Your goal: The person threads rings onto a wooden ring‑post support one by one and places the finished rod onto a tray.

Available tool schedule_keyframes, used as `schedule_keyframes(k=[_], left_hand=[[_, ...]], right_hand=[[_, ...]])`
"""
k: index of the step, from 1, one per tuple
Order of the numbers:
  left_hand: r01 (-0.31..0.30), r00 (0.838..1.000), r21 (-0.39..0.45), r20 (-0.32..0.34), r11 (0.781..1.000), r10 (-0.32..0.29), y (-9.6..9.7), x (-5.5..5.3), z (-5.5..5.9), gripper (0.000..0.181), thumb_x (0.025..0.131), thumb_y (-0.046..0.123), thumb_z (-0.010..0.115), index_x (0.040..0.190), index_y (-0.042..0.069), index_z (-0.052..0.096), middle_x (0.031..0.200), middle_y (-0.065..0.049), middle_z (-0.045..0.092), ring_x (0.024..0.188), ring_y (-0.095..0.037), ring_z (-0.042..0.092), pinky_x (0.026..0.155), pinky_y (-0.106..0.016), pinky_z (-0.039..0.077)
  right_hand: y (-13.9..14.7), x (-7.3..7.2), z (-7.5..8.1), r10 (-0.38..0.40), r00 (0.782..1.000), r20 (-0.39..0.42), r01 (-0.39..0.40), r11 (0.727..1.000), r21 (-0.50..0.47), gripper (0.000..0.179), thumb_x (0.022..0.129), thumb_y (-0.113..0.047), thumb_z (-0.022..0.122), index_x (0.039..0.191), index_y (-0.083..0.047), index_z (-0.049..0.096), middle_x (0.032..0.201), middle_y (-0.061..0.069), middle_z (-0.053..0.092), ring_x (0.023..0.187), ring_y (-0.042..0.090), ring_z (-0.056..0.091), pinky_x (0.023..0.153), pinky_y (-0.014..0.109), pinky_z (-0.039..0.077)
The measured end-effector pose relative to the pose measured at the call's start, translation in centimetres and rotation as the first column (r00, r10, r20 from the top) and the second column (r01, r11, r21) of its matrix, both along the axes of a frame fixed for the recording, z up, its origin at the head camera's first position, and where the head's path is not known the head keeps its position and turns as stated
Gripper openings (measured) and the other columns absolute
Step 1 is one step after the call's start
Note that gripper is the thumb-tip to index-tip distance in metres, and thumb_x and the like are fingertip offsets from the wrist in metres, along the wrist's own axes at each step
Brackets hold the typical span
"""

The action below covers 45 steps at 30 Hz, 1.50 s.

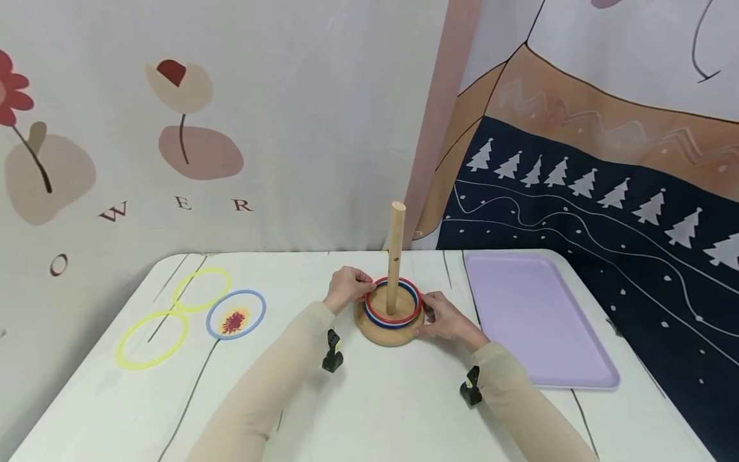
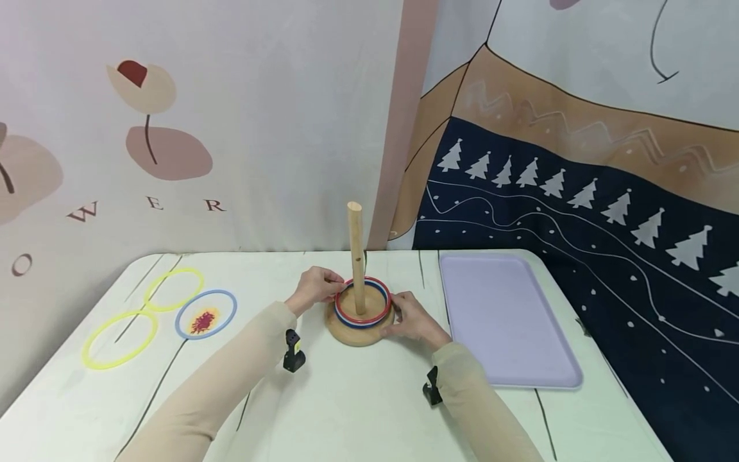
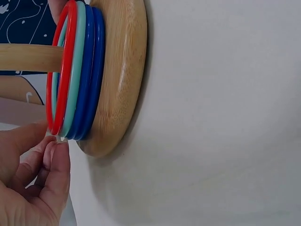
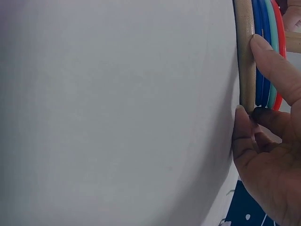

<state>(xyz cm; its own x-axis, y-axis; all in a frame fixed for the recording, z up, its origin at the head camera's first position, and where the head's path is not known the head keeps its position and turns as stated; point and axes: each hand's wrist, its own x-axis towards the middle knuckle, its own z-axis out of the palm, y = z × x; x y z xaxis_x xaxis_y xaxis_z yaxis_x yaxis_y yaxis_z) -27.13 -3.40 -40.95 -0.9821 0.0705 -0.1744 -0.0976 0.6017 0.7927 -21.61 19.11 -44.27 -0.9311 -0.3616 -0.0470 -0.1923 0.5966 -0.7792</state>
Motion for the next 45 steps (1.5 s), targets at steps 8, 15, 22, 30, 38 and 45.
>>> schedule_keyframes(k=[8, 15, 22, 30, 38, 45], left_hand=[[-0.004, 1.0, 0.063, -0.006, 0.998, 0.005, -2.0, 0.1, -0.1, 0.019, 0.088, 0.019, 0.067, 0.099, 0.004, 0.069, 0.095, -0.01, 0.068, 0.076, -0.02, 0.064, 0.059, -0.02, 0.055], [-0.015, 0.998, 0.092, -0.06, 0.996, 0.021, -5.3, 0.4, -0.2, 0.023, 0.089, 0.019, 0.066, 0.104, 0.002, 0.068, 0.098, -0.013, 0.068, 0.087, -0.026, 0.065, 0.065, -0.023, 0.056], [-0.055, 0.995, 0.09, -0.073, 0.994, 0.062, -9.8, 1.1, 0.3, 0.027, 0.09, 0.019, 0.064, 0.11, 0.002, 0.066, 0.103, -0.016, 0.066, 0.091, -0.027, 0.063, 0.072, -0.027, 0.057], [-0.12, 0.989, 0.042, -0.084, 0.992, 0.123, -15.7, 2.4, 0.6, 0.035, 0.091, 0.02, 0.062, 0.118, -0.001, 0.061, 0.106, -0.018, 0.065, 0.09, -0.028, 0.062, 0.071, -0.028, 0.056], [-0.179, 0.979, -0.057, -0.111, 0.982, 0.172, -21.2, 4.2, 0.6, 0.041, 0.093, 0.026, 0.06, 0.122, -0.002, 0.058, 0.111, -0.02, 0.063, 0.09, -0.025, 0.063, 0.069, -0.022, 0.055], [-0.236, 0.969, -0.084, -0.093, 0.968, 0.228, -24.9, 5.1, 0.0, 0.044, 0.092, 0.025, 0.061, 0.125, -0.004, 0.055, 0.116, -0.023, 0.061, 0.09, -0.02, 0.064, 0.069, -0.022, 0.056]], right_hand=[[0.1, 0.1, -0.2, -0.005, 1.0, 0.005, 0.005, 1.0, 0.003, 0.074, 0.073, -0.006, 0.08, 0.134, 0.01, 0.042, 0.117, 0.021, 0.041, 0.097, 0.024, 0.046, 0.077, 0.026, 0.044], [0.1, 0.2, -0.1, -0.009, 1.0, 0.007, 0.009, 1.0, 0.015, 0.074, 0.073, -0.007, 0.08, 0.133, 0.011, 0.042, 0.118, 0.023, 0.04, 0.097, 0.025, 0.045, 0.076, 0.024, 0.044], [0.0, 0.2, -0.1, -0.021, 1.0, 0.021, 0.02, 1.0, 0.012, 0.073, 0.072, -0.006, 0.08, 0.133, 0.01, 0.043, 0.118, 0.022, 0.04, 0.097, 0.024, 0.044, 0.075, 0.023, 0.043], [-0.2, 0.1, 0.4, -0.048, 0.998, 0.045, 0.048, 0.999, 0.002, 0.074, 0.073, -0.004, 0.079, 0.136, 0.009, 0.041, 0.117, 0.019, 0.041, 0.095, 0.023, 0.043, 0.074, 0.025, 0.041], [-0.5, 0.0, 0.4, -0.053, 0.997, 0.052, 0.052, 0.999, 0.008, 0.073, 0.073, -0.004, 0.079, 0.135, 0.008, 0.043, 0.115, 0.018, 0.041, 0.093, 0.022, 0.042, 0.072, 0.024, 0.039], [-0.5, -0.1, 0.2, -0.057, 0.997, 0.051, 0.056, 0.998, 0.011, 0.072, 0.073, -0.005, 0.079, 0.135, 0.007, 0.044, 0.114, 0.017, 0.041, 0.094, 0.022, 0.043, 0.074, 0.026, 0.04]])
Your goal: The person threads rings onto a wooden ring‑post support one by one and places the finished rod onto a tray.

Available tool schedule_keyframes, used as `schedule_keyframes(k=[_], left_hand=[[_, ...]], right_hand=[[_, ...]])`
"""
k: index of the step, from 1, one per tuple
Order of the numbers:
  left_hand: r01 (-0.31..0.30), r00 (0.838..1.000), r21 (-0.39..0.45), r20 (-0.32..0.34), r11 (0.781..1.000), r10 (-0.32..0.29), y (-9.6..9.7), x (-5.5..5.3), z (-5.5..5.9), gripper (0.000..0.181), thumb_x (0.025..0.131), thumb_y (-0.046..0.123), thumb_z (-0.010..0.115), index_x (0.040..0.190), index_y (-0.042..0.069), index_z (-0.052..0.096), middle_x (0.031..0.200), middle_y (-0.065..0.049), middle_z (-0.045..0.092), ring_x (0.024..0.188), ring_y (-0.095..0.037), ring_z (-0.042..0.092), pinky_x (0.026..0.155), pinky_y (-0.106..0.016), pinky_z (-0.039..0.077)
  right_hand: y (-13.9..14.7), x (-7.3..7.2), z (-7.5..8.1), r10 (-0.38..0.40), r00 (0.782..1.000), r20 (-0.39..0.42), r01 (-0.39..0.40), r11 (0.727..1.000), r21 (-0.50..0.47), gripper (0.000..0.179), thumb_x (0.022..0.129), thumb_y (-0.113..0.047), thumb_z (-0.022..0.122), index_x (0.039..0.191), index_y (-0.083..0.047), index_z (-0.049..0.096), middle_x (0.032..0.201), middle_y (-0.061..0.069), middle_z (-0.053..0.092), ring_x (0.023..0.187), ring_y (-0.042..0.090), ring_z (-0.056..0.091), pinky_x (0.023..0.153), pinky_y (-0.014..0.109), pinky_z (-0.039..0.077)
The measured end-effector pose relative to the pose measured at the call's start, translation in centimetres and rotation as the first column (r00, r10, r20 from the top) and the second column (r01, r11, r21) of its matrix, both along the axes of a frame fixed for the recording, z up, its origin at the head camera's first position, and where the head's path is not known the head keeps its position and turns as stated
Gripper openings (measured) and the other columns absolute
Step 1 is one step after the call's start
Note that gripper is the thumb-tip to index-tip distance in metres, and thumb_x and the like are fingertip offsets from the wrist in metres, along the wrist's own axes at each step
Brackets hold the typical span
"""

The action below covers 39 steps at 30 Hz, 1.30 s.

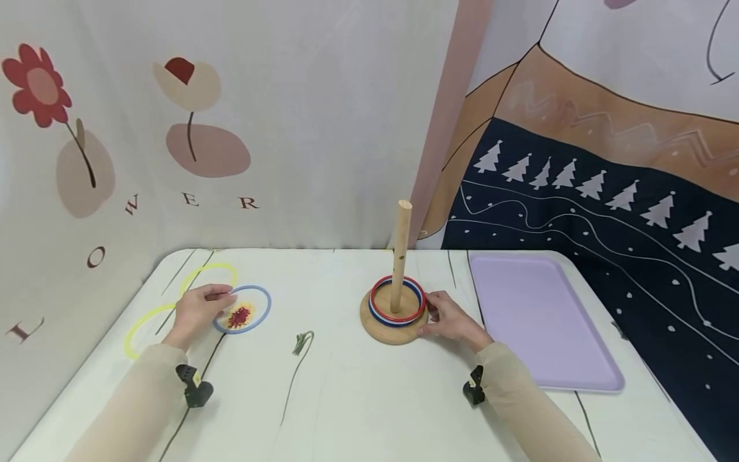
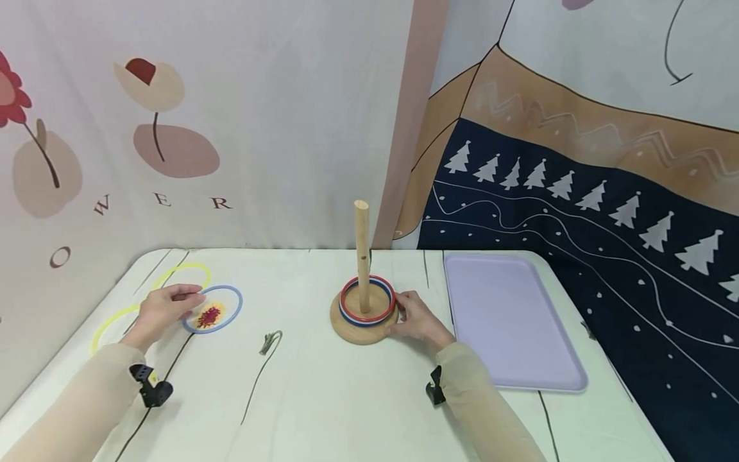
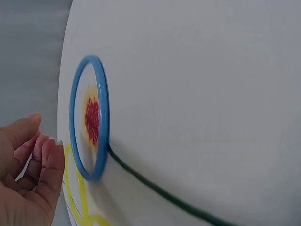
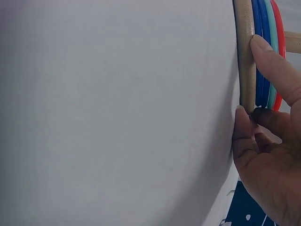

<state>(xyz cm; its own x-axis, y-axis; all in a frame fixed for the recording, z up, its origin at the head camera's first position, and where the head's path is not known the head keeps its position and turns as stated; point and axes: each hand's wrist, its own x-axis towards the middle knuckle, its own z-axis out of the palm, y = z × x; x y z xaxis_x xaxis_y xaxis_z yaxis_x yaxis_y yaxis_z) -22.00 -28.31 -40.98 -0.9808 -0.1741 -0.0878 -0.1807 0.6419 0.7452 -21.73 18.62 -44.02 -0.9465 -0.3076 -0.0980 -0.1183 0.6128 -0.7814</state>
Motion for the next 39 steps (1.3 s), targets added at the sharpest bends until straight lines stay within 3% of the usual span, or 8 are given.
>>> schedule_keyframes(k=[9, 26, 39], left_hand=[[-0.071, 0.997, -0.028, 0.041, 0.997, 0.072, -2.0, 0.7, -1.2, 0.046, 0.089, 0.017, 0.063, 0.127, -0.007, 0.051, 0.122, -0.028, 0.055, 0.106, -0.036, 0.058, 0.062, -0.018, 0.053], [-0.1, 0.994, -0.094, 0.043, 0.991, 0.104, -2.3, 1.1, -2.1, 0.043, 0.085, 0.006, 0.064, 0.122, -0.012, 0.051, 0.117, -0.032, 0.055, 0.099, -0.038, 0.059, 0.054, -0.016, 0.049], [-0.136, 0.99, -0.144, 0.024, 0.98, 0.141, -1.6, 1.0, -2.1, 0.034, 0.083, 0.0, 0.064, 0.113, -0.015, 0.056, 0.103, -0.03, 0.062, 0.087, -0.038, 0.063, 0.059, -0.028, 0.052]], right_hand=[[0.2, -0.2, -0.2, -0.011, 1.0, 0.009, 0.011, 1.0, 0.004, 0.073, 0.072, -0.005, 0.079, 0.135, 0.006, 0.044, 0.115, 0.017, 0.041, 0.095, 0.023, 0.043, 0.076, 0.028, 0.041], [0.3, 0.0, -0.3, -0.001, 1.0, 0.009, 0.001, 1.0, 0.003, 0.074, 0.073, -0.005, 0.079, 0.136, 0.007, 0.042, 0.117, 0.018, 0.041, 0.096, 0.023, 0.043, 0.077, 0.028, 0.043], [0.4, 0.1, -0.1, 0.001, 1.0, 0.003, -0.001, 1.0, -0.001, 0.073, 0.073, -0.005, 0.078, 0.136, 0.007, 0.042, 0.117, 0.017, 0.041, 0.096, 0.023, 0.043, 0.076, 0.027, 0.042]])
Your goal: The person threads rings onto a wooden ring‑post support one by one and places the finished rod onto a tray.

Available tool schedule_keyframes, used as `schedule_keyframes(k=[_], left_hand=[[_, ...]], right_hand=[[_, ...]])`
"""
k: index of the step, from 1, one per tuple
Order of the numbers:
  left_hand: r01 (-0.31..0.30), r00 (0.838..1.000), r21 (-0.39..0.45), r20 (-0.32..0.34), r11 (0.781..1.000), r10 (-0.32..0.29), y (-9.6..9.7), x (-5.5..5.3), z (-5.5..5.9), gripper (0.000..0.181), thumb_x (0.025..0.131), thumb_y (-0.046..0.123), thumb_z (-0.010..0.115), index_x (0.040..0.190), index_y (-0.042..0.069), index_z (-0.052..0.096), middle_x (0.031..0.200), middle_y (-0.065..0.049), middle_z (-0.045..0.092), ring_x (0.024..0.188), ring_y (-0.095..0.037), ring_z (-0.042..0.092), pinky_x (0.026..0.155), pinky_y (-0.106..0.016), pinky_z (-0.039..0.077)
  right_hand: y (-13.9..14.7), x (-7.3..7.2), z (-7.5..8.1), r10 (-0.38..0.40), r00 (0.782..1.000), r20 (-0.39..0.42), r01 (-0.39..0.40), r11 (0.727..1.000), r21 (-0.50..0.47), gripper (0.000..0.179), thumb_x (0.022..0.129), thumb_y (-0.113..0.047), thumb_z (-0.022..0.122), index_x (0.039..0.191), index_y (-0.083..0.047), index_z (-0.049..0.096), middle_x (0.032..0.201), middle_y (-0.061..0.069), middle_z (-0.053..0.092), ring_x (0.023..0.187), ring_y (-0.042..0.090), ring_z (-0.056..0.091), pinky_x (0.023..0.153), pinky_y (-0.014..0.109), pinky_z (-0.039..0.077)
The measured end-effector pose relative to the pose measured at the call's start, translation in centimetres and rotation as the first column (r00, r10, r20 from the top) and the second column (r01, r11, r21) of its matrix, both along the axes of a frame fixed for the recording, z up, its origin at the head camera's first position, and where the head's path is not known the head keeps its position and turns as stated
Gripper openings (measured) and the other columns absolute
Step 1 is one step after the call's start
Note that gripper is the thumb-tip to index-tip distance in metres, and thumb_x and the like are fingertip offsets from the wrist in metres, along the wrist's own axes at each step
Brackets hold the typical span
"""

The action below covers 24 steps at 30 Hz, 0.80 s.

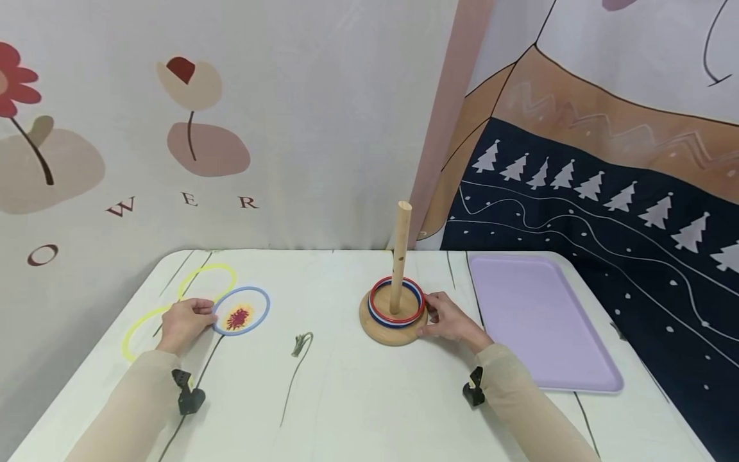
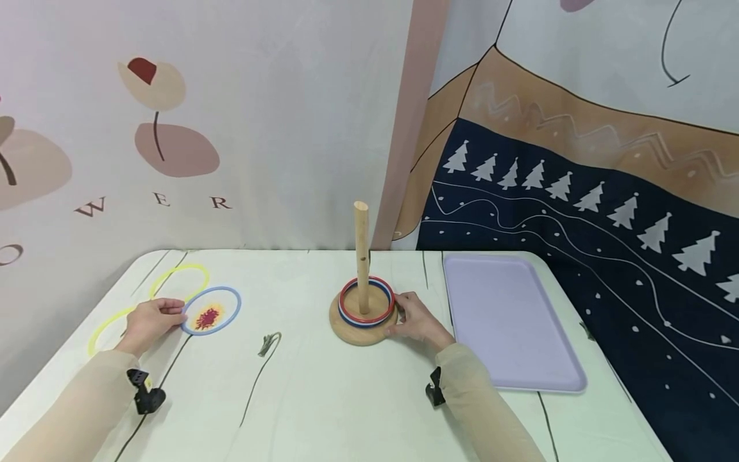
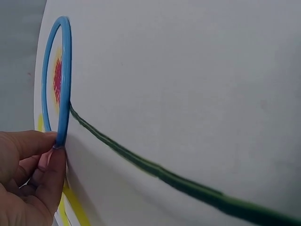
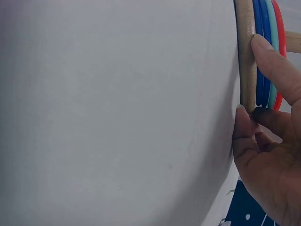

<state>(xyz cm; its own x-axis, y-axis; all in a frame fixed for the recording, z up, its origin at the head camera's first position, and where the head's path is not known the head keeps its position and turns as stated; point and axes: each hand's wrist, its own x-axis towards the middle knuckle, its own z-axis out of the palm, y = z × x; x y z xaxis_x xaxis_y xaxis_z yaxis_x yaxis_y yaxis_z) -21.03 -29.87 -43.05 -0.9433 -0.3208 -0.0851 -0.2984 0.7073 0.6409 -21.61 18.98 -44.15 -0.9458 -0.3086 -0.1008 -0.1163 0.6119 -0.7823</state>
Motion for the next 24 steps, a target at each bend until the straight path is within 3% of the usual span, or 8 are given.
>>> schedule_keyframes(k=[6, 13, 21, 24], left_hand=[[-0.032, 0.998, 0.049, 0.054, 0.998, 0.03, 0.1, -0.1, 0.4, 0.03, 0.083, 0.0, 0.061, 0.109, -0.015, 0.057, 0.101, -0.031, 0.061, 0.075, -0.027, 0.063, 0.051, -0.022, 0.051], [-0.029, 0.993, 0.072, 0.12, 0.997, 0.02, -0.3, -0.3, 0.7, 0.028, 0.083, 0.001, 0.058, 0.108, -0.013, 0.059, 0.1, -0.029, 0.06, 0.076, -0.024, 0.061, 0.054, -0.023, 0.053], [0.036, 0.993, 0.075, 0.108, 0.997, -0.044, 0.4, -0.4, 1.7, 0.03, 0.086, 0.002, 0.056, 0.112, -0.013, 0.059, 0.104, -0.029, 0.06, 0.074, -0.019, 0.061, 0.059, -0.026, 0.055], [0.049, 0.994, 0.107, 0.096, 0.993, -0.06, 0.5, -1.2, 1.5, 0.031, 0.087, 0.004, 0.056, 0.115, -0.011, 0.058, 0.108, -0.028, 0.06, 0.075, -0.017, 0.061, 0.058, -0.025, 0.055]], right_hand=[[0.0, -0.1, 0.0, 0.009, 1.0, -0.011, -0.009, 1.0, 0.001, 0.073, 0.073, -0.006, 0.079, 0.135, 0.007, 0.043, 0.115, 0.017, 0.042, 0.095, 0.023, 0.043, 0.076, 0.027, 0.042], [0.1, -0.1, -0.1, 0.015, 1.0, -0.015, -0.015, 1.0, -0.004, 0.073, 0.073, -0.007, 0.079, 0.135, 0.007, 0.043, 0.111, 0.016, 0.041, 0.092, 0.022, 0.042, 0.072, 0.026, 0.04], [0.2, -0.1, -0.2, 0.005, 1.0, -0.007, -0.005, 1.0, -0.004, 0.075, 0.073, -0.007, 0.08, 0.136, 0.008, 0.041, 0.114, 0.017, 0.041, 0.093, 0.022, 0.043, 0.074, 0.027, 0.041], [0.2, -0.1, -0.3, 0.006, 1.0, -0.01, -0.006, 1.0, -0.006, 0.075, 0.073, -0.007, 0.08, 0.136, 0.008, 0.042, 0.113, 0.017, 0.042, 0.093, 0.022, 0.043, 0.074, 0.026, 0.041]])
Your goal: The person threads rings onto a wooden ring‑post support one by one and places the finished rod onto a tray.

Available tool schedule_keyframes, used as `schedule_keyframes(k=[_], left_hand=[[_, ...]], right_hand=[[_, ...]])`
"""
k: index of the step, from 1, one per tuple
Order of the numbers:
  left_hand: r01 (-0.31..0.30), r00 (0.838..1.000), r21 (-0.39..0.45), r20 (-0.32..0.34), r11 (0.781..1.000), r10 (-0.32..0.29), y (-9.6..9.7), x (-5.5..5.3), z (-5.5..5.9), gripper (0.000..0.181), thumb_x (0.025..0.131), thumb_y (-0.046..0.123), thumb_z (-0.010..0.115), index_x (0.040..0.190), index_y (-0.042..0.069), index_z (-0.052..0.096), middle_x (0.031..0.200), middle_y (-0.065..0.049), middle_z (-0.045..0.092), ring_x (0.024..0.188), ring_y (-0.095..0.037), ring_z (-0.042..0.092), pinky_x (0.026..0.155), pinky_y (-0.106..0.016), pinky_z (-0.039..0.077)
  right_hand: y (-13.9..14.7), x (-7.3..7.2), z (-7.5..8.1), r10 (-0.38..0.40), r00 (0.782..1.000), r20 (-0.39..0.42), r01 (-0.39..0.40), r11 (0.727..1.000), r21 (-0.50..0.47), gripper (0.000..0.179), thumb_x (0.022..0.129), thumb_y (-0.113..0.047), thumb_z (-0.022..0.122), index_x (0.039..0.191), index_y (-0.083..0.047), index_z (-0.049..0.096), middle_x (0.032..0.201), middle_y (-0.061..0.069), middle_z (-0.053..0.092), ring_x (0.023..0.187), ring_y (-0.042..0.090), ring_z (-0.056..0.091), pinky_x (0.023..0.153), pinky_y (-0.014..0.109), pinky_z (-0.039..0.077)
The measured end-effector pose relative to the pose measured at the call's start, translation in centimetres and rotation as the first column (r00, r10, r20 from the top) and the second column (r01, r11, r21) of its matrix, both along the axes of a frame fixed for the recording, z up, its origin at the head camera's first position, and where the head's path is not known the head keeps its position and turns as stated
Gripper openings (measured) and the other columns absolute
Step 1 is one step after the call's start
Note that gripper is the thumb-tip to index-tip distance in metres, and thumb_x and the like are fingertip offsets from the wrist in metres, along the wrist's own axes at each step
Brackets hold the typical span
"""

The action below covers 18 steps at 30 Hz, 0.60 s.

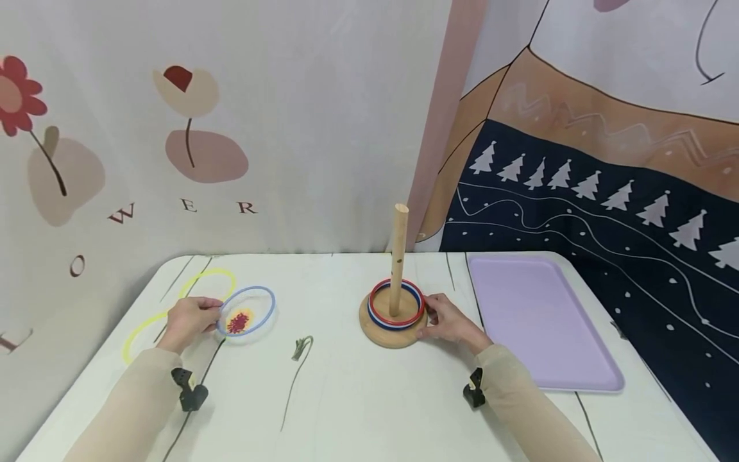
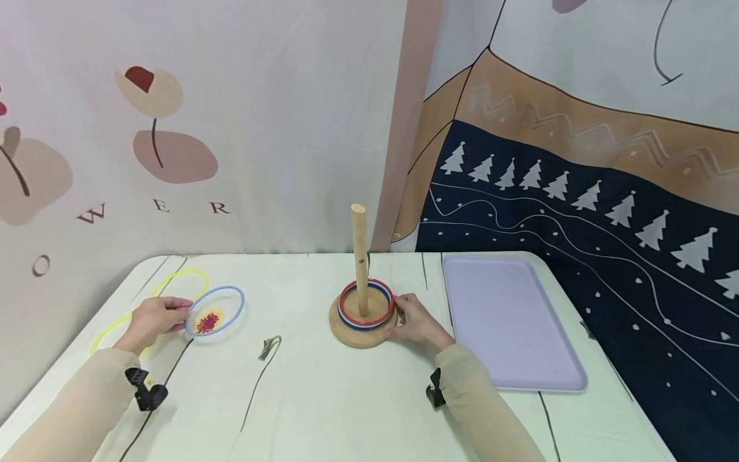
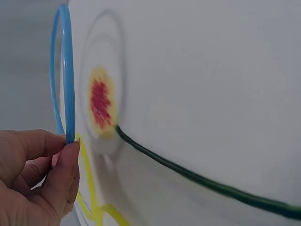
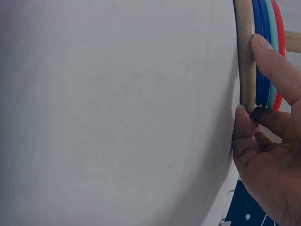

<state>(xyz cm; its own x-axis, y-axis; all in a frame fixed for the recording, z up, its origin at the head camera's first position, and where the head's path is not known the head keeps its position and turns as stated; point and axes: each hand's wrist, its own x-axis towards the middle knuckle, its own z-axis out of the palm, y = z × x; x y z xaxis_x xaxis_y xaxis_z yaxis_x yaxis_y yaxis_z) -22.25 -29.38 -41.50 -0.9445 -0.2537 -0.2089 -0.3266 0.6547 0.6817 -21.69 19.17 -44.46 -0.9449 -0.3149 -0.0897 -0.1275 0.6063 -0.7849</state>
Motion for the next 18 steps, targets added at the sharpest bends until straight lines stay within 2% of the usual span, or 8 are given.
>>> schedule_keyframes(k=[3, 4, 7, 10, 11, 12, 16, 18], left_hand=[[0.015, 0.998, 0.028, -0.061, 0.999, -0.013, -1.5, -2.7, -2.8, 0.032, 0.089, 0.01, 0.058, 0.118, -0.004, 0.059, 0.112, -0.024, 0.06, 0.081, -0.018, 0.063, 0.061, -0.024, 0.056], [0.022, 0.997, 0.045, -0.07, 0.999, -0.019, -1.3, -3.0, -2.6, 0.032, 0.09, 0.01, 0.058, 0.119, -0.004, 0.058, 0.113, -0.024, 0.059, 0.084, -0.02, 0.063, 0.063, -0.025, 0.057], [0.058, 0.987, 0.115, -0.159, 0.992, -0.039, -1.6, -4.7, -3.5, 0.029, 0.09, 0.017, 0.062, 0.116, 0.004, 0.061, 0.104, -0.013, 0.063, 0.081, -0.014, 0.064, 0.06, -0.021, 0.057], [0.108, 0.983, 0.22, -0.167, 0.97, -0.072, 0.6, -4.1, 0.1, 0.033, 0.089, 0.015, 0.064, 0.118, 0.001, 0.06, 0.103, -0.013, 0.063, 0.084, -0.015, 0.064, 0.066, -0.026, 0.058], [0.114, 0.98, 0.246, -0.189, 0.963, -0.068, 0.5, -4.7, -0.2, 0.032, 0.088, 0.017, 0.066, 0.116, 0.003, 0.062, 0.099, -0.009, 0.064, 0.081, -0.012, 0.064, 0.064, -0.025, 0.058], [0.125, 0.981, 0.28, -0.177, 0.952, -0.077, 1.1, -4.6, 0.8, 0.035, 0.088, 0.016, 0.067, 0.118, 0.001, 0.061, 0.101, -0.01, 0.064, 0.084, -0.015, 0.064, 0.068, -0.028, 0.058], [0.168, 0.968, 0.337, -0.232, 0.927, -0.091, 2.3, -5.9, 1.6, 0.036, 0.085, 0.018, 0.071, 0.117, 0.003, 0.062, 0.1, -0.007, 0.065, 0.084, -0.015, 0.064, 0.07, -0.028, 0.058], [0.201, 0.961, 0.343, -0.25, 0.918, -0.117, 3.5, -5.6, 3.1, 0.038, 0.085, 0.019, 0.071, 0.118, 0.004, 0.061, 0.102, -0.008, 0.063, 0.086, -0.016, 0.063, 0.073, -0.028, 0.058]], right_hand=[[0.0, 0.0, 0.0, -0.007, 1.0, 0.006, 0.007, 1.0, 0.001, 0.075, 0.073, -0.007, 0.08, 0.136, 0.007, 0.042, 0.113, 0.016, 0.041, 0.093, 0.022, 0.043, 0.073, 0.026, 0.04], [-0.1, 0.0, 0.1, -0.011, 1.0, 0.008, 0.011, 1.0, 0.001, 0.074, 0.073, -0.007, 0.08, 0.136, 0.007, 0.043, 0.113, 0.016, 0.042, 0.093, 0.022, 0.043, 0.073, 0.026, 0.04], [-0.1, 0.1, 0.2, -0.016, 1.0, 0.014, 0.016, 1.0, 0.004, 0.074, 0.073, -0.007, 0.08, 0.135, 0.006, 0.043, 0.113, 0.016, 0.041, 0.092, 0.022, 0.043, 0.073, 0.027, 0.04], [-0.1, 0.1, 0.2, -0.012, 1.0, 0.008, 0.012, 1.0, 0.005, 0.074, 0.073, -0.007, 0.08, 0.135, 0.007, 0.043, 0.113, 0.016, 0.042, 0.092, 0.021, 0.043, 0.073, 0.027, 0.04], [-0.1, 0.1, 0.2, -0.009, 1.0, 0.005, 0.009, 1.0, 0.004, 0.074, 0.073, -0.007, 0.08, 0.135, 0.007, 0.043, 0.113, 0.016, 0.042, 0.092, 0.021, 0.043, 0.072, 0.026, 0.04], [-0.1, 0.2, 0.2, -0.007, 1.0, 0.004, 0.007, 1.0, 0.003, 0.074, 0.073, -0.007, 0.08, 0.135, 0.008, 0.043, 0.113, 0.016, 0.042, 0.092, 0.021, 0.043, 0.072, 0.026, 0.04], [-0.1, 0.2, 0.3, -0.008, 1.0, 0.002, 0.008, 1.0, 0.005, 0.074, 0.073, -0.007, 0.08, 0.135, 0.007, 0.043, 0.113, 0.016, 0.042, 0.091, 0.021, 0.043, 0.072, 0.026, 0.04], [-0.1, 0.2, 0.3, -0.008, 1.0, 0.001, 0.008, 1.0, 0.002, 0.074, 0.072, -0.007, 0.08, 0.135, 0.007, 0.043, 0.113, 0.016, 0.042, 0.091, 0.021, 0.043, 0.072, 0.026, 0.04]])
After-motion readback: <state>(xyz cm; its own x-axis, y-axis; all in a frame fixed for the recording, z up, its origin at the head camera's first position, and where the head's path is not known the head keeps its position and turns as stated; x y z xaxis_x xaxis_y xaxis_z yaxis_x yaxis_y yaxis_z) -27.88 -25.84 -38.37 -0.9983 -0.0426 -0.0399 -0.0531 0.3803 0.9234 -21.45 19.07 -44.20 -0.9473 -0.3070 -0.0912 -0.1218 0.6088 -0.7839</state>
